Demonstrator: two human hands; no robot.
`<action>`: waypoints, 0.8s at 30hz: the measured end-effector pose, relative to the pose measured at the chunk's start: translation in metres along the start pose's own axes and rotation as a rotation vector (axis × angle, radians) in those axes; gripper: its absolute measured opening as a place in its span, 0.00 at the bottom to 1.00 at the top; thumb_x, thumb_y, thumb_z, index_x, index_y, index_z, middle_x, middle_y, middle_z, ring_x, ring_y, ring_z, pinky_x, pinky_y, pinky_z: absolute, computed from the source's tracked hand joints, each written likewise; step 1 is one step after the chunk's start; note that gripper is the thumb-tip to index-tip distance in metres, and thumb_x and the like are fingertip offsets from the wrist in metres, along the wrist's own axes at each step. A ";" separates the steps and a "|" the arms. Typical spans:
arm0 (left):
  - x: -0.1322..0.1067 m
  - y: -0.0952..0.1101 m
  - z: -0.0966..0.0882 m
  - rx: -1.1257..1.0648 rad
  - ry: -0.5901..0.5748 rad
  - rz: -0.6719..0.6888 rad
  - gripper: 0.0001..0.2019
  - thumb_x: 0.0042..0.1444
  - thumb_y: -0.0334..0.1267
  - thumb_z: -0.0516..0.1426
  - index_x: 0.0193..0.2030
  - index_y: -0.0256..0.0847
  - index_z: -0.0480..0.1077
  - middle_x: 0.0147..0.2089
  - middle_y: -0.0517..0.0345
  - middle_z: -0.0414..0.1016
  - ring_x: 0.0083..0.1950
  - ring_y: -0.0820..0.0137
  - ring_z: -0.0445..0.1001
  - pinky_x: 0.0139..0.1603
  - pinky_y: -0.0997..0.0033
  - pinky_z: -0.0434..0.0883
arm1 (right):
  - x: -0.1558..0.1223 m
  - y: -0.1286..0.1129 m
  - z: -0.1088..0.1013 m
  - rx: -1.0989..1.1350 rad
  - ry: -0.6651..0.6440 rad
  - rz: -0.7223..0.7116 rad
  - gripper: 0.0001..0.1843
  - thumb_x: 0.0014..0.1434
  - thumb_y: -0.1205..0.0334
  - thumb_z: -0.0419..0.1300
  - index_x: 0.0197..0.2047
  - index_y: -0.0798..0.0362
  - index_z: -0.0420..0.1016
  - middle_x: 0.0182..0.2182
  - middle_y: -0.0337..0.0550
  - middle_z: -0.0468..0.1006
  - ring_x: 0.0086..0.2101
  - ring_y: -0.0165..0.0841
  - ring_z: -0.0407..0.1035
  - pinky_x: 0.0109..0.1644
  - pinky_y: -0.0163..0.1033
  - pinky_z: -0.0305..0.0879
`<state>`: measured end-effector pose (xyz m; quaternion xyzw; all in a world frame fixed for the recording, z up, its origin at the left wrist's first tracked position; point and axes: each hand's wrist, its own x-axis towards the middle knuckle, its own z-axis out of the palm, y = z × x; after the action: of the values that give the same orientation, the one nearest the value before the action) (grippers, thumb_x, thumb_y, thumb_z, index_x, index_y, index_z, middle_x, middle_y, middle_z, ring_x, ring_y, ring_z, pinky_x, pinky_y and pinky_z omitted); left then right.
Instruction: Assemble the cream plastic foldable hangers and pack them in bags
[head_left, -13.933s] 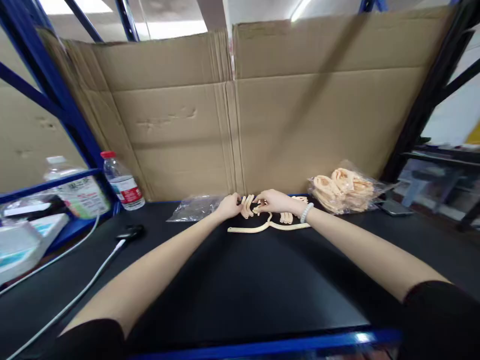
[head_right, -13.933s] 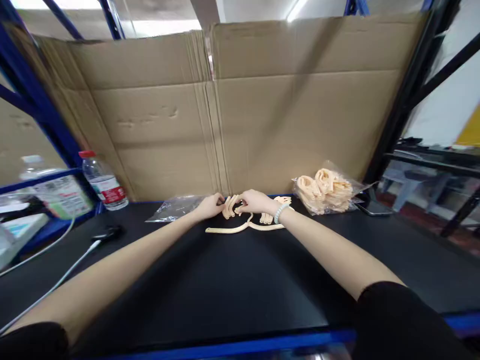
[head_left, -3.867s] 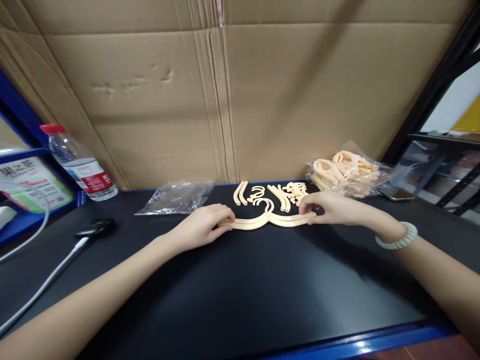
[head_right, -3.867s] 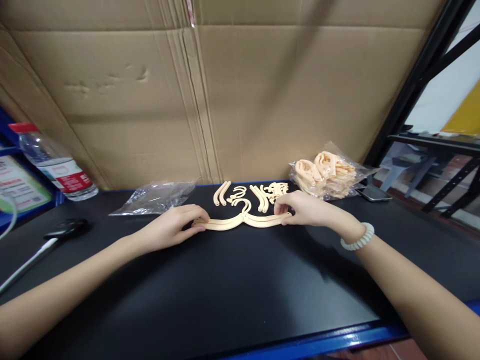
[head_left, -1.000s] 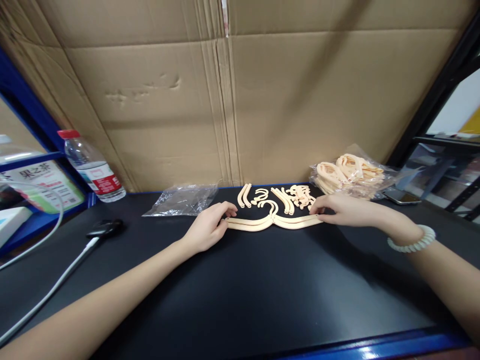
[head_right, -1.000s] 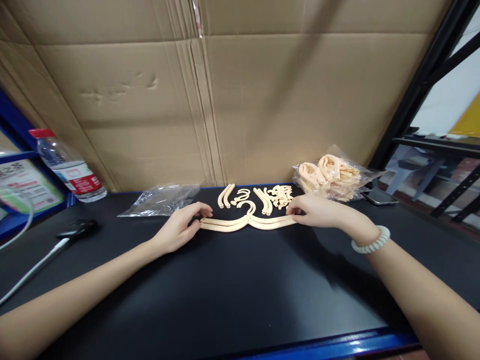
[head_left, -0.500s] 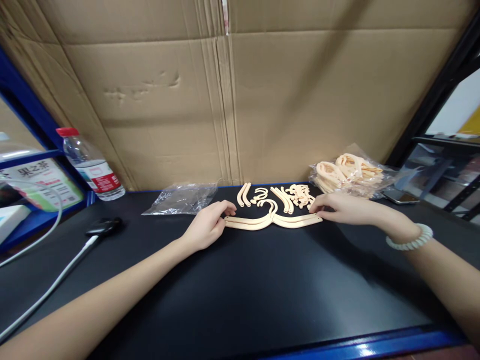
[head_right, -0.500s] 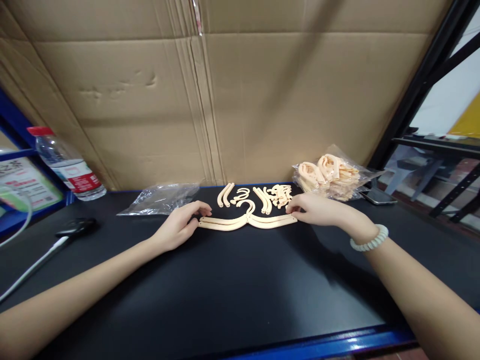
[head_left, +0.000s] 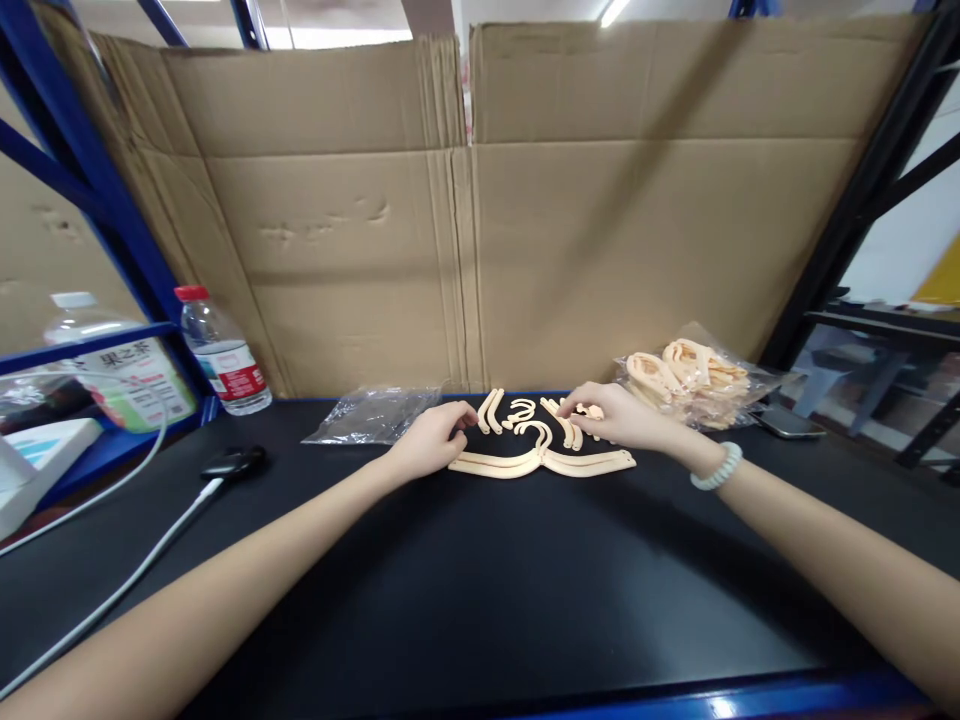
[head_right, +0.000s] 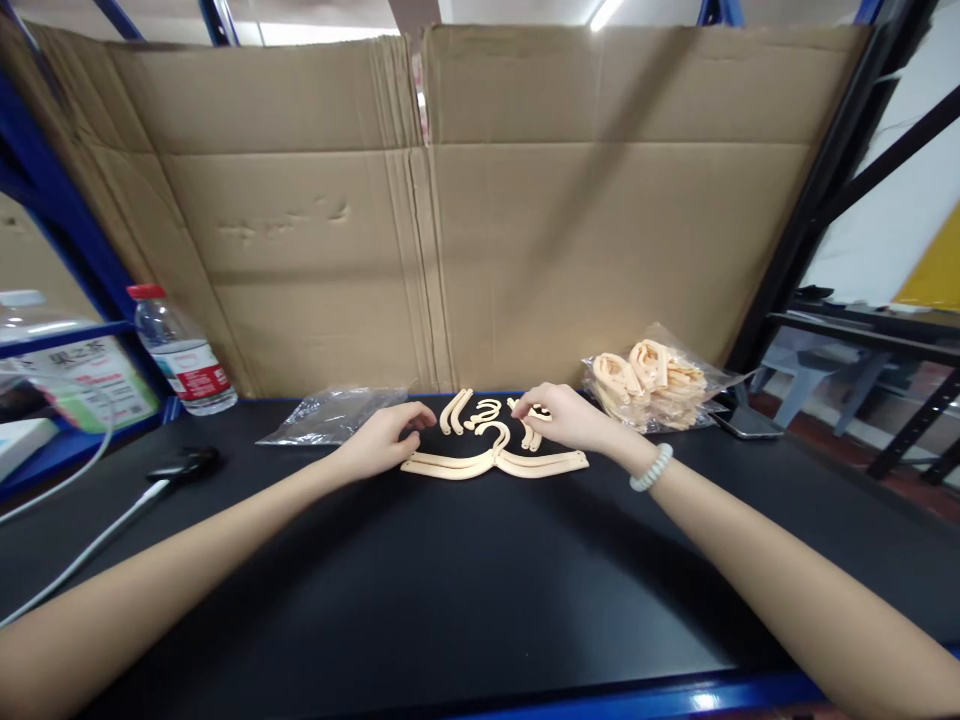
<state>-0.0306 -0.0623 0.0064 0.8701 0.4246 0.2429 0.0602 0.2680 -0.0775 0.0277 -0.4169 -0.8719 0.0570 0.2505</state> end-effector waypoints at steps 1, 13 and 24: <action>0.005 -0.001 0.000 0.011 -0.007 -0.018 0.16 0.46 0.22 0.50 0.40 0.39 0.71 0.41 0.55 0.77 0.42 0.66 0.75 0.45 0.66 0.71 | 0.008 0.000 0.003 -0.016 -0.012 -0.012 0.12 0.57 0.70 0.54 0.39 0.55 0.78 0.39 0.46 0.81 0.41 0.35 0.74 0.47 0.40 0.68; 0.068 -0.015 0.019 0.158 -0.174 -0.412 0.13 0.63 0.42 0.56 0.49 0.37 0.70 0.49 0.51 0.73 0.46 0.64 0.74 0.47 0.58 0.74 | 0.089 0.015 0.055 -0.145 -0.144 -0.149 0.08 0.49 0.74 0.64 0.32 0.54 0.81 0.32 0.45 0.80 0.37 0.36 0.71 0.45 0.39 0.64; 0.070 -0.011 0.018 0.208 -0.198 -0.509 0.15 0.62 0.40 0.57 0.54 0.37 0.67 0.53 0.49 0.70 0.50 0.62 0.73 0.48 0.56 0.73 | 0.063 0.007 0.037 0.017 0.323 -0.038 0.09 0.62 0.62 0.54 0.36 0.54 0.75 0.33 0.45 0.73 0.35 0.34 0.67 0.43 0.39 0.63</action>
<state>0.0067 0.0007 0.0133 0.7567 0.6438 0.0890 0.0708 0.2217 -0.0217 0.0180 -0.4020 -0.8275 -0.0082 0.3920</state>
